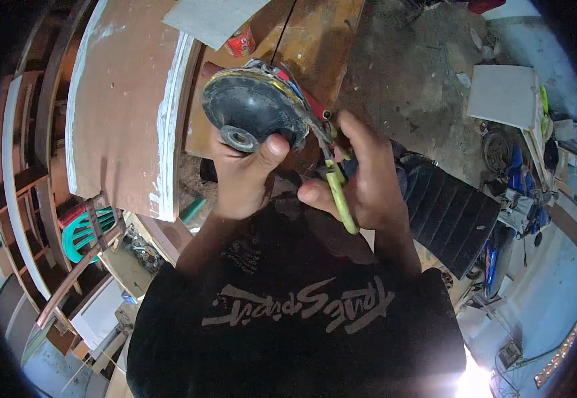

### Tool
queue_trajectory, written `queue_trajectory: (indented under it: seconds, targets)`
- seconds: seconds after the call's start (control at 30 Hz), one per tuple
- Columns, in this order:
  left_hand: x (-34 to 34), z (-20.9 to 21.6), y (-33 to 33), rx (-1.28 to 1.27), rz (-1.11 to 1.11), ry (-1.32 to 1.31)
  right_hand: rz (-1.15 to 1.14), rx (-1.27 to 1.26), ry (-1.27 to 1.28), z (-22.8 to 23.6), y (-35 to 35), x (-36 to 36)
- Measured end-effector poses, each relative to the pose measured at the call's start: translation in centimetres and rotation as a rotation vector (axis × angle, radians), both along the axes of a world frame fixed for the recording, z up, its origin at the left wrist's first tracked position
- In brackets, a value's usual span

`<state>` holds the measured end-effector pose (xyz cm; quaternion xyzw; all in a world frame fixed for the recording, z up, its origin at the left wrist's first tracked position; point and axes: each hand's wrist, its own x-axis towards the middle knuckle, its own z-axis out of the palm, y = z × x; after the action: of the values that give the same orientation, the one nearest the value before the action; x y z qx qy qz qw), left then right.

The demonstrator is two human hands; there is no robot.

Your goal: The person trims a piece of sandpaper with shears and attaches it to the base of a hand-held sanding tool.

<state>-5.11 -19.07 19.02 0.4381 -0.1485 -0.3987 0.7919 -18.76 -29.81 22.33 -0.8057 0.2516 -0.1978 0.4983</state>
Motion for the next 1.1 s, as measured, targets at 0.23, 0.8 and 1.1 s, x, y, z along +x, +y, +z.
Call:
queue_trajectory:
  seconds: [0.23,0.8,1.1]
  targets:
    - [0.8,0.8,-0.1,0.071,-0.102,0.073,-0.024,-0.118,-0.05,0.2,0.2,0.8]
    - [1.1,-0.2,-0.9,0.105,-0.098,-0.233,-0.1,-0.026,0.041,0.0,0.0,0.2]
    - [1.1,-0.6,-1.2,0.088,-0.075,-0.216,-0.154,0.086,0.112,-2.4,0.2,-0.3]
